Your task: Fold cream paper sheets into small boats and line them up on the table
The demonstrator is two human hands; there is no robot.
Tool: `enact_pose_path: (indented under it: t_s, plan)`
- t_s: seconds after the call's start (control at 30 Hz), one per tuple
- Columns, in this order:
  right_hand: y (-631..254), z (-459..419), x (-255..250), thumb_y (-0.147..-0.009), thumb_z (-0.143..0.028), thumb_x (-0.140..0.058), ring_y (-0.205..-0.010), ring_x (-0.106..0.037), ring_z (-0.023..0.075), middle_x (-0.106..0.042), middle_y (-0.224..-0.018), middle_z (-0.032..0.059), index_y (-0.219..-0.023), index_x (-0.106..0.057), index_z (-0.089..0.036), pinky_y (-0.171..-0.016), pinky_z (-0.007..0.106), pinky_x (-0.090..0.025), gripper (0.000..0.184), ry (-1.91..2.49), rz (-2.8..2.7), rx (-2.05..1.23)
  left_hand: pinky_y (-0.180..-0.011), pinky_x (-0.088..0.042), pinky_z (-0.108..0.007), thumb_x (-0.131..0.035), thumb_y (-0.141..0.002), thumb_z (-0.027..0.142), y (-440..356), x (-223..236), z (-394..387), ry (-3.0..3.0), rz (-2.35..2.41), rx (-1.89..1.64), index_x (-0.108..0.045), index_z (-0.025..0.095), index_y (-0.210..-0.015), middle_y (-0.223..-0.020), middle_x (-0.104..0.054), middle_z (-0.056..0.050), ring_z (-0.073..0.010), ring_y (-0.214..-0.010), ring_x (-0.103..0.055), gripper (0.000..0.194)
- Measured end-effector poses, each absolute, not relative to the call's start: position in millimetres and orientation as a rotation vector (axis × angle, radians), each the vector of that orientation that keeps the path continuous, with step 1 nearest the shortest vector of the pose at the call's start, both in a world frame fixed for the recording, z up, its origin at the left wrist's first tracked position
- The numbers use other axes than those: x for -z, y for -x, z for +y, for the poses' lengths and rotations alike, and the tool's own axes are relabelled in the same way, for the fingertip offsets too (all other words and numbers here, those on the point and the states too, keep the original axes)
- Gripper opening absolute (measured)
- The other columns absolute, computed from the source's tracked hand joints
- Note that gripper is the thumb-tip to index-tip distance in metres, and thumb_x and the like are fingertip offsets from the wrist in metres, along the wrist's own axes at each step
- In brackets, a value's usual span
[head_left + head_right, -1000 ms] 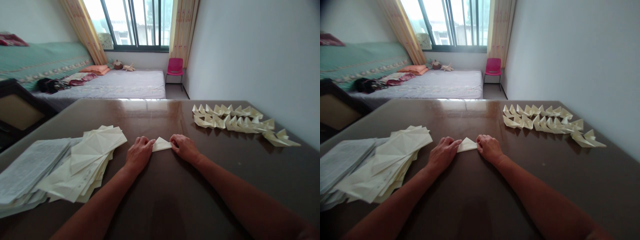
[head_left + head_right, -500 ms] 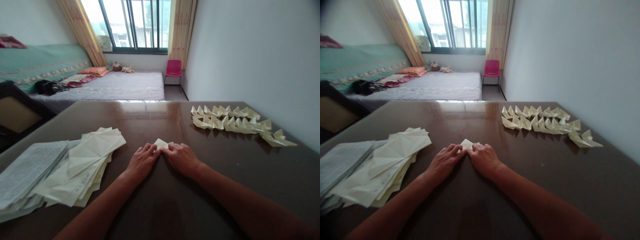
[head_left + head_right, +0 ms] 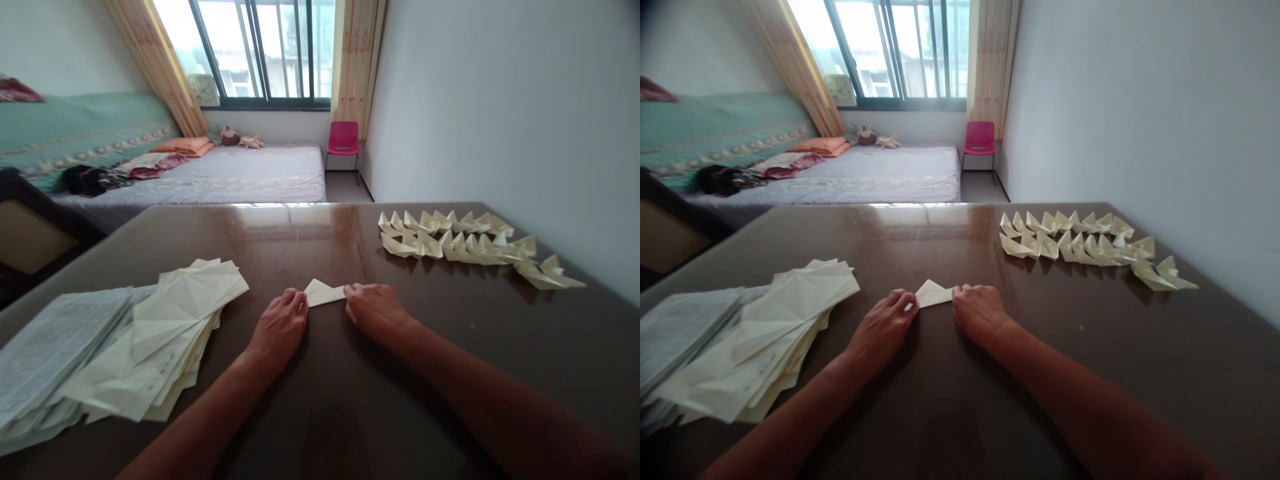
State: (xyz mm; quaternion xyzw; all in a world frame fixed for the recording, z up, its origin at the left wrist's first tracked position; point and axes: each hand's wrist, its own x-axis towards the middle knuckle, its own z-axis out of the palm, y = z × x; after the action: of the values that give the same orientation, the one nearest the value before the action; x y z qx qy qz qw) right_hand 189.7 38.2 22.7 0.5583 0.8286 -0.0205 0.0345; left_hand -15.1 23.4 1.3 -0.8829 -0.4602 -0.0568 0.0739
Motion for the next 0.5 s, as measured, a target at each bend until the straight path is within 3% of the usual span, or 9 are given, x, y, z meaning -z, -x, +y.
enact_pose_path:
  t_s: [0.1, 0.17, 0.33, 0.43, 0.5]
  plan:
    - [-202, 56, -14, -0.093, -0.04, -0.045, -0.087, -0.063, 0.0203, -0.064, -0.102, 0.0101, -0.1, -0.06, -0.02, -0.063, 0.027, -0.042, 0.026, -1.88, 2.68, 0.126, -0.092, -0.048, -0.032, -0.043, -0.088, 0.009, 15, 8, 27, 2.717, -1.33, 0.371, -0.063, 0.014, -0.093, -0.112, -0.057, -0.01, -0.0208, -0.106, -0.052, 0.021]
    - [-209, 66, -4, -0.086, -0.049, -0.055, -0.082, -0.061, 0.0171, -0.063, -0.099, 0.0061, -0.096, -0.061, -0.021, -0.062, 0.025, -0.04, 0.03, -1.92, 2.743, 0.342, -0.09, -0.049, -0.031, -0.04, -0.089, 0.011, 15, 15, 31, 2.711, -1.346, 0.469, -0.062, 0.016, -0.097, -0.115, -0.057, -0.009, -0.0188, -0.102, -0.054, 0.023]
    - [-215, 77, 12, -0.077, -0.029, -0.066, -0.068, -0.055, 0.0106, -0.062, -0.08, -0.0012, -0.081, -0.063, -0.019, -0.06, 0.021, -0.038, 0.011, -1.908, 2.891, 0.887, -0.093, -0.048, -0.033, -0.039, -0.093, 0.018, 13, 22, 36, 2.607, -1.379, 0.474, -0.041, 0.019, -0.136, -0.133, -0.051, -0.008, -0.021, -0.113, -0.052, 0.043]
    - [-216, 77, 12, -0.079, -0.024, -0.062, -0.066, -0.053, 0.0099, -0.061, -0.074, -0.0025, -0.079, -0.065, -0.019, -0.062, 0.021, -0.038, 0.006, -1.757, 2.985, 1.101, -0.089, -0.049, -0.031, -0.039, -0.094, 0.023, 11, 20, 35, 2.609, -1.39, 0.402, -0.033, 0.021, -0.142, -0.137, -0.05, -0.008, -0.021, -0.113, -0.051, 0.048]
    - [-217, 77, 12, -0.081, -0.023, -0.06, -0.066, -0.053, 0.0099, -0.061, -0.074, -0.0027, -0.078, -0.065, -0.018, -0.063, 0.021, -0.039, 0.007, -1.624, 3.033, 1.168, -0.08, -0.051, -0.028, -0.04, -0.095, 0.025, 11, 17, 34, 2.616, -1.41, 0.363, -0.035, 0.024, -0.141, -0.128, -0.057, -0.007, -0.0202, -0.107, -0.053, 0.047]
